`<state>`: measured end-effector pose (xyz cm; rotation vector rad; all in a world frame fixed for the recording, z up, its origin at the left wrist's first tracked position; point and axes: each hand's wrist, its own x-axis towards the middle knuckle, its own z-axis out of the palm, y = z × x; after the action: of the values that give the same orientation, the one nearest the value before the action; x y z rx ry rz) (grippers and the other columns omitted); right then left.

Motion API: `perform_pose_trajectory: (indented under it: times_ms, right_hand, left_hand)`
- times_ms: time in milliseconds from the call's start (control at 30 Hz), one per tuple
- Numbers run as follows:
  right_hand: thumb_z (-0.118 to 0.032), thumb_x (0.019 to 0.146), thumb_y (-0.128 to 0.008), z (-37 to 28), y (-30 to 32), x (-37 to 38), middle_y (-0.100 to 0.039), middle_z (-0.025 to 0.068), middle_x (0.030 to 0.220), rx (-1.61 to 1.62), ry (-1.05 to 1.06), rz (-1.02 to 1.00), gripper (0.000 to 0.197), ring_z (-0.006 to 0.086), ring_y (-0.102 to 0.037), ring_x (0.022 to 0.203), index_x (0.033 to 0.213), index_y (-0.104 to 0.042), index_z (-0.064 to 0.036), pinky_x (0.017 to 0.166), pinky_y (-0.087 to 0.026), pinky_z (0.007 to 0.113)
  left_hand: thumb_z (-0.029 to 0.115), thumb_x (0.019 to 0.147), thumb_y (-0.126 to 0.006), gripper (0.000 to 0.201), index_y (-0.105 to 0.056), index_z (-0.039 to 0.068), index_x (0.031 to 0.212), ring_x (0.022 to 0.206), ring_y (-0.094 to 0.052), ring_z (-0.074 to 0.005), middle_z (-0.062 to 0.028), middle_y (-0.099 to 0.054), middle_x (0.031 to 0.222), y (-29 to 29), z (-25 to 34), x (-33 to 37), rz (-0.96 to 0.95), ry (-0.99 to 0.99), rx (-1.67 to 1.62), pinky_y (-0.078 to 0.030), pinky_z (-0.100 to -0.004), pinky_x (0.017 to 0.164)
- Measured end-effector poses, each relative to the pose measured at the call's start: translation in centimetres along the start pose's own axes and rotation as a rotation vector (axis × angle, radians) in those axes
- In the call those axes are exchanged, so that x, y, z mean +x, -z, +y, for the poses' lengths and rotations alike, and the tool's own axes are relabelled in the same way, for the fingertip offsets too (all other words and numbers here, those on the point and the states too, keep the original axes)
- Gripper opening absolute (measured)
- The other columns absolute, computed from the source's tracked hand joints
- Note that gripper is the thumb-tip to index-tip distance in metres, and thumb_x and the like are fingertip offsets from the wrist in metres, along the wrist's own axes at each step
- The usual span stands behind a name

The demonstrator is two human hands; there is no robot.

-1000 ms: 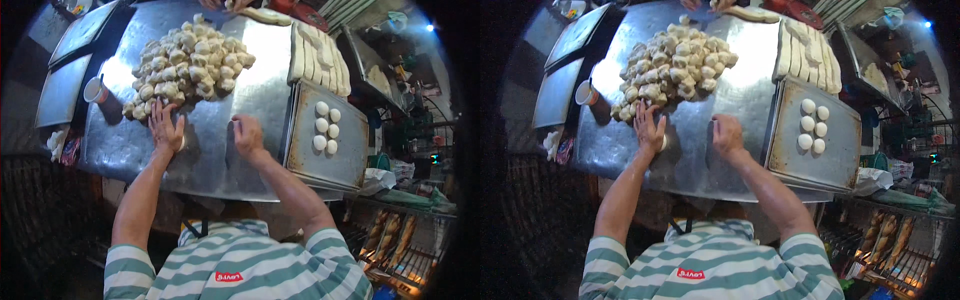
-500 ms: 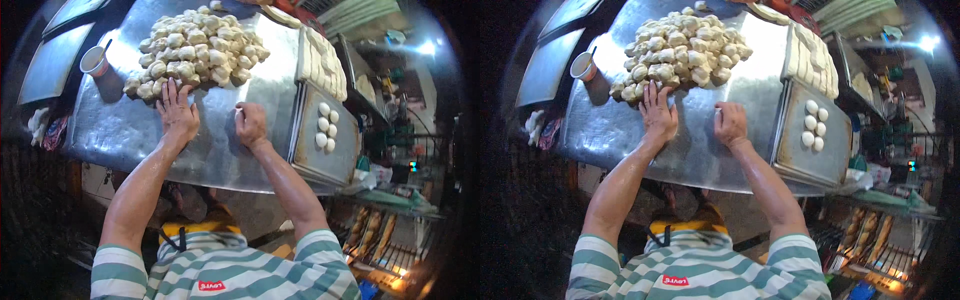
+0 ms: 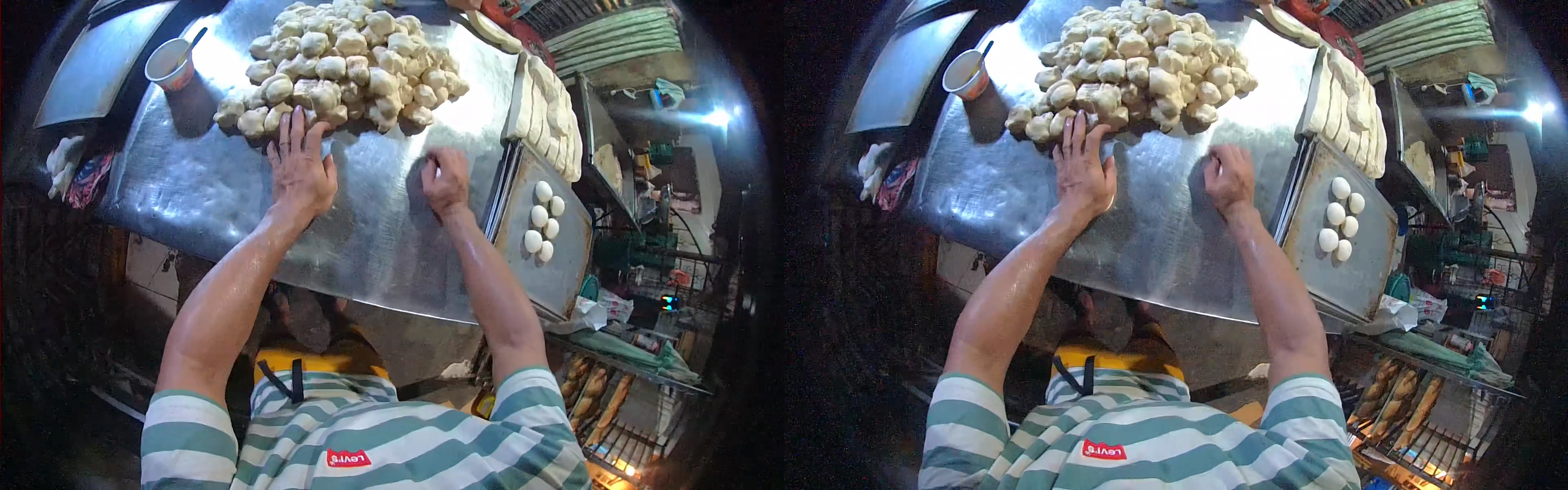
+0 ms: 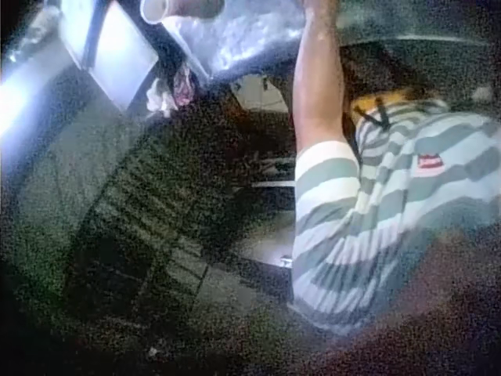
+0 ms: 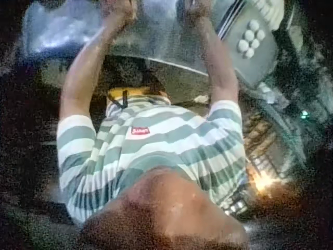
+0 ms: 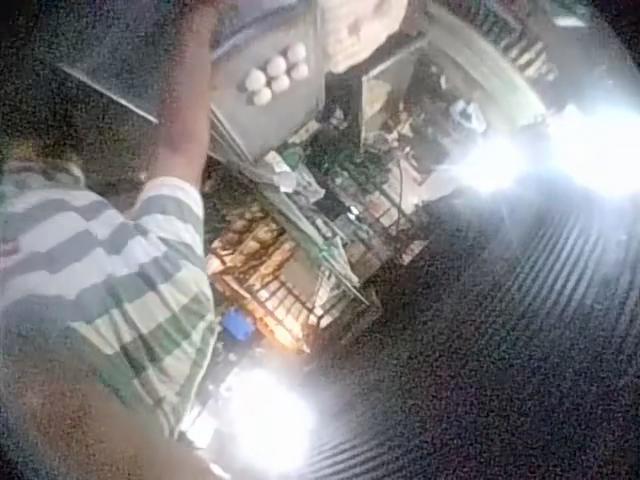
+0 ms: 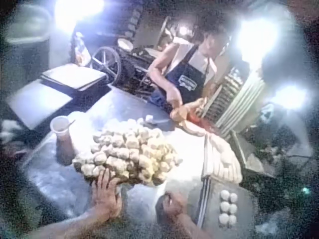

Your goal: The person shapes small pieces of dough into round balls by hand and places them onto a metal baking tray. They then use a brush to apply a yellow liquid, likely egg wash, onto the tops of the dough balls. The person repeats this process, filling multiple trays with prepared dough balls.

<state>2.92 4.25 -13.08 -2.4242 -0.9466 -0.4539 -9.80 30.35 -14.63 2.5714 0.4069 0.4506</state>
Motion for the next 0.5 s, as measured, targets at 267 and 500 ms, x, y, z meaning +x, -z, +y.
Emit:
perform_pose_trajectory:
  times_ms: [267, 500]
  right_hand:
    - [-0.006, 0.083, -0.065, -0.8, -0.5, 1.7, -0.065, 0.0135, 0.091, 0.099, 0.044, -0.047, 0.01, 0.0363, -0.059, 0.091, 0.093, -0.068, -0.0073, 0.088, -0.047, 0.046]
    - [-0.019, 0.095, -0.061, 1.1, 0.1, 2.2, -0.073, 0.0136, 0.091, 0.435, -0.539, -0.16, 0.018, 0.0338, -0.07, 0.086, 0.095, -0.074, -0.0063, 0.079, -0.052, 0.047]
  left_hand:
    - [0.03, 0.101, -0.062, 0.066, -0.034, 0.021, 0.16, 0.162, -0.01, -0.0407, -0.0184, -0.017, 0.173, -0.3, 0.4, 0.5, -0.02, 0.047, 0.094, -0.018, -0.0725, 0.123]
    - [0.035, 0.101, -0.063, 0.069, -0.031, 0.02, 0.16, 0.161, -0.008, -0.0469, -0.0201, -0.012, 0.174, 0.3, 0.0, 0.5, -0.093, 0.057, 0.108, -0.019, -0.0736, 0.122]
